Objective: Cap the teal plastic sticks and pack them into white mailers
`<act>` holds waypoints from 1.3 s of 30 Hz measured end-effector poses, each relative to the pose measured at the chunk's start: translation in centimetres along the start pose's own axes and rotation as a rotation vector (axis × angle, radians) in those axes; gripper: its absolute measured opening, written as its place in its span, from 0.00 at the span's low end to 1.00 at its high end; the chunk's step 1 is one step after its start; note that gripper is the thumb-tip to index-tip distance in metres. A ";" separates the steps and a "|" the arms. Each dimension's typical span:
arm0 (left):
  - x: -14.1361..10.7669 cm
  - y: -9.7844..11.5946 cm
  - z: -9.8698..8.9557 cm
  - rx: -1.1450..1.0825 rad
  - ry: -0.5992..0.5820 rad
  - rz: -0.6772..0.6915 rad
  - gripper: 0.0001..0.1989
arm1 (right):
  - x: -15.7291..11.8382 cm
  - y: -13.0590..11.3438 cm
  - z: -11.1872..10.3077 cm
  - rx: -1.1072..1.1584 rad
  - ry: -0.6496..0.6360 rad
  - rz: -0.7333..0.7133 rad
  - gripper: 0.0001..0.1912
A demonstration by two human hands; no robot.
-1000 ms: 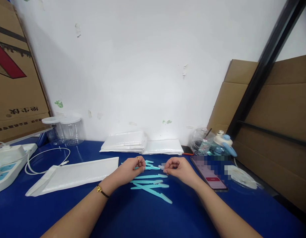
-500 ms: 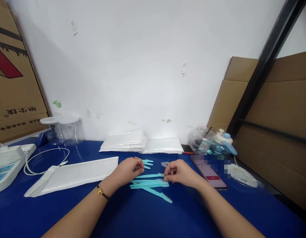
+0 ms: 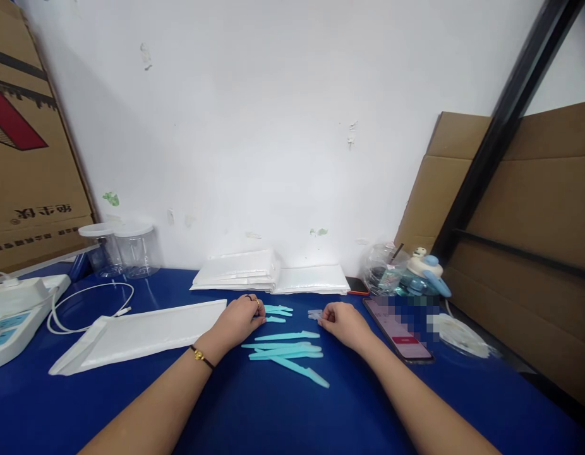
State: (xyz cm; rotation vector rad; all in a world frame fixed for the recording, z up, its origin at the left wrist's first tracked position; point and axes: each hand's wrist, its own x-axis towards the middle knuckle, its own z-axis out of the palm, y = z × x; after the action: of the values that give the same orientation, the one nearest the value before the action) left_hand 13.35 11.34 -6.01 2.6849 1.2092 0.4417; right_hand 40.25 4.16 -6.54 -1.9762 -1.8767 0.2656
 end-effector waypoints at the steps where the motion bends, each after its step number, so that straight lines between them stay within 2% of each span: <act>1: 0.0 0.0 0.0 -0.004 0.004 -0.001 0.06 | 0.0 0.1 0.0 0.042 -0.008 -0.035 0.04; 5: -0.1 0.9 0.2 -0.053 -0.016 0.023 0.06 | 0.0 0.2 -0.1 0.220 -0.047 -0.151 0.06; 9: 0.0 2.1 0.8 -0.125 -0.091 0.053 0.08 | 0.1 0.1 0.2 0.330 -0.117 -0.170 0.08; 14: -0.1 2.1 0.6 -0.156 -0.055 0.028 0.11 | 0.3 0.3 0.5 0.348 -0.060 -0.148 0.09; 21: 0.0 1.5 1.0 -0.201 -0.089 0.001 0.08 | 0.3 0.1 0.6 0.296 -0.037 -0.221 0.06; 24: 0.1 1.4 1.2 -0.228 -0.086 -0.005 0.08 | 0.4 0.0 1.0 0.300 -0.035 -0.208 0.05; 35: 0.4 2.1 1.6 -0.335 -0.107 -0.030 0.07 | 0.3 -1.1 1.8 0.416 -0.103 -0.201 0.06; 39: 0.4 2.5 1.9 -0.361 -0.130 -0.009 0.07 | -0.1 -1.6 1.8 0.466 -0.164 -0.211 0.06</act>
State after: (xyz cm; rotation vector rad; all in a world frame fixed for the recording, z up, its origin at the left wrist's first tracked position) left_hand 15.97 9.97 -7.09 2.3610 0.9963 0.4302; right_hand 38.03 4.41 -7.54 -1.4729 -1.8880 0.7464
